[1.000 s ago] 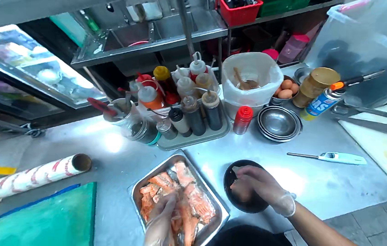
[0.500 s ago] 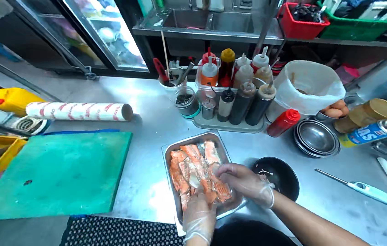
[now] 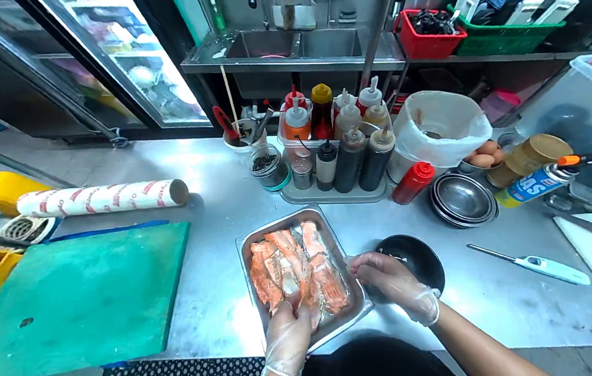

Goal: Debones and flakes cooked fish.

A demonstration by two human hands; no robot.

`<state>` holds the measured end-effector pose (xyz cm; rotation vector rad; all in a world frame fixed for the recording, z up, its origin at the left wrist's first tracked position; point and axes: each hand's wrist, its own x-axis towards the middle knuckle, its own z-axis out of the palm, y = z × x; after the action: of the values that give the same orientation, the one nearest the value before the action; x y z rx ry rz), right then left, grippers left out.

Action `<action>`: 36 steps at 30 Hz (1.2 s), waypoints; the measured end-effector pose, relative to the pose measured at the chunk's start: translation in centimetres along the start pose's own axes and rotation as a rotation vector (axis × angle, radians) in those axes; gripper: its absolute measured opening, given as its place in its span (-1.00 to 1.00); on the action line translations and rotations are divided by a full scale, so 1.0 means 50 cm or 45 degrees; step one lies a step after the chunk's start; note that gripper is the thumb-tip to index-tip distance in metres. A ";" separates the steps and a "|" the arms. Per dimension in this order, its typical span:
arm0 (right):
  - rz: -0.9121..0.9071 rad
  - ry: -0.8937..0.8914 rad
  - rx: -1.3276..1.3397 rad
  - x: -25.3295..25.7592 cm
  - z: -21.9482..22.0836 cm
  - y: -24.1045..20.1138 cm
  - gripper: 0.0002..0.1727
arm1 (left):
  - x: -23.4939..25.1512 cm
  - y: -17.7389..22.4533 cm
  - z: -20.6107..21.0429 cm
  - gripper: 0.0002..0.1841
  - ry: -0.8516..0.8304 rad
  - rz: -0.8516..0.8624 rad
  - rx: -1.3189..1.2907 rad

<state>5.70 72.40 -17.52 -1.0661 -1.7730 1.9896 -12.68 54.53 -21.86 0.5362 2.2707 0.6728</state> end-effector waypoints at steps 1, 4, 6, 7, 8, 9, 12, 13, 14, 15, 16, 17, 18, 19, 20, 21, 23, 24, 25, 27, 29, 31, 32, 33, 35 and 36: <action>0.005 0.004 0.009 -0.001 -0.002 0.003 -0.74 | 0.001 0.002 -0.010 -0.64 -0.020 -0.056 -0.126; 0.049 -0.007 -0.019 -0.002 -0.002 0.008 -0.73 | -0.004 0.013 -0.047 -0.71 -0.093 -0.186 -0.675; 0.085 -0.045 -0.046 0.001 0.007 0.013 -0.71 | -0.009 0.017 -0.071 -0.71 -0.116 -0.222 -0.994; 0.118 -0.084 -0.053 0.005 0.016 0.015 -0.70 | -0.012 0.016 -0.080 -0.69 -0.121 -0.232 -1.089; 0.161 -0.134 -0.048 0.010 0.028 0.016 -0.68 | -0.015 0.016 -0.086 -0.67 -0.116 -0.237 -1.153; 0.214 -0.193 -0.040 0.017 0.042 0.016 -0.67 | -0.018 0.014 -0.090 -0.66 -0.110 -0.232 -1.187; 0.367 -0.326 0.041 0.042 0.092 0.020 -0.67 | -0.028 0.013 -0.094 -0.65 -0.074 -0.195 -1.206; 0.407 -0.341 0.093 0.052 0.108 0.027 -0.67 | -0.031 0.016 -0.098 -0.64 -0.059 -0.188 -1.223; 0.446 -0.344 0.143 0.062 0.121 0.032 -0.67 | -0.033 0.019 -0.103 -0.64 -0.043 -0.185 -1.251; 0.490 -0.338 0.192 0.070 0.133 0.035 -0.67 | -0.035 0.020 -0.111 -0.64 -0.041 -0.183 -1.293; 0.531 -0.323 0.233 0.077 0.143 0.034 -0.66 | -0.037 0.021 -0.121 -0.64 -0.048 -0.184 -1.341; 0.566 -0.305 0.278 0.082 0.151 0.033 -0.65 | -0.038 0.020 -0.132 -0.64 -0.061 -0.181 -1.397; 0.594 -0.283 0.339 0.087 0.160 0.032 -0.65 | -0.040 0.018 -0.144 -0.64 -0.088 -0.165 -1.468; 0.614 -0.267 0.422 0.092 0.167 0.032 -0.65 | -0.041 0.015 -0.153 -0.65 -0.117 -0.144 -1.549; 0.630 -0.258 0.531 0.099 0.175 0.033 -0.64 | -0.043 0.012 -0.159 -0.66 -0.147 -0.130 -1.632; 0.655 -0.265 0.650 0.107 0.182 0.033 -0.61 | -0.045 0.009 -0.162 -0.66 -0.185 -0.124 -1.720; 0.719 -0.303 0.841 0.124 0.197 0.027 -0.47 | -0.051 -0.002 -0.154 -0.68 -0.279 -0.131 -1.887; 0.744 -0.304 0.910 0.130 0.207 0.022 -0.42 | -0.054 -0.012 -0.145 -0.70 -0.341 -0.138 -1.968; 0.763 -0.289 0.962 0.135 0.218 0.016 -0.39 | -0.058 -0.021 -0.134 -0.72 -0.403 -0.142 -2.028; 0.777 -0.242 1.033 0.142 0.237 0.004 -0.37 | -0.067 -0.034 -0.113 -0.75 -0.504 -0.116 -2.078; 0.760 -0.191 1.098 0.140 0.248 -0.012 -0.46 | -0.078 -0.039 -0.097 -0.75 -0.544 -0.089 -2.074; 0.749 -0.093 1.162 0.134 0.249 -0.031 -0.59 | -0.087 -0.039 -0.086 -0.73 -0.518 -0.035 -1.993; 0.732 -0.042 1.182 0.129 0.247 -0.041 -0.65 | -0.088 -0.042 -0.080 -0.73 -0.518 0.002 -1.961; 0.699 -0.009 1.191 0.123 0.244 -0.051 -0.68 | -0.085 -0.048 -0.076 -0.72 -0.538 0.039 -1.939; 0.577 0.005 1.164 0.111 0.235 -0.074 -0.71 | -0.070 -0.066 -0.068 -0.73 -0.554 0.124 -1.877; 0.477 -0.007 1.120 0.107 0.229 -0.084 -0.71 | -0.061 -0.073 -0.067 -0.72 -0.507 0.160 -1.821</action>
<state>-6.77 68.22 -15.63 -1.0856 -0.5366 2.5685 -13.69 48.99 -20.43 0.0527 0.9527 1.7712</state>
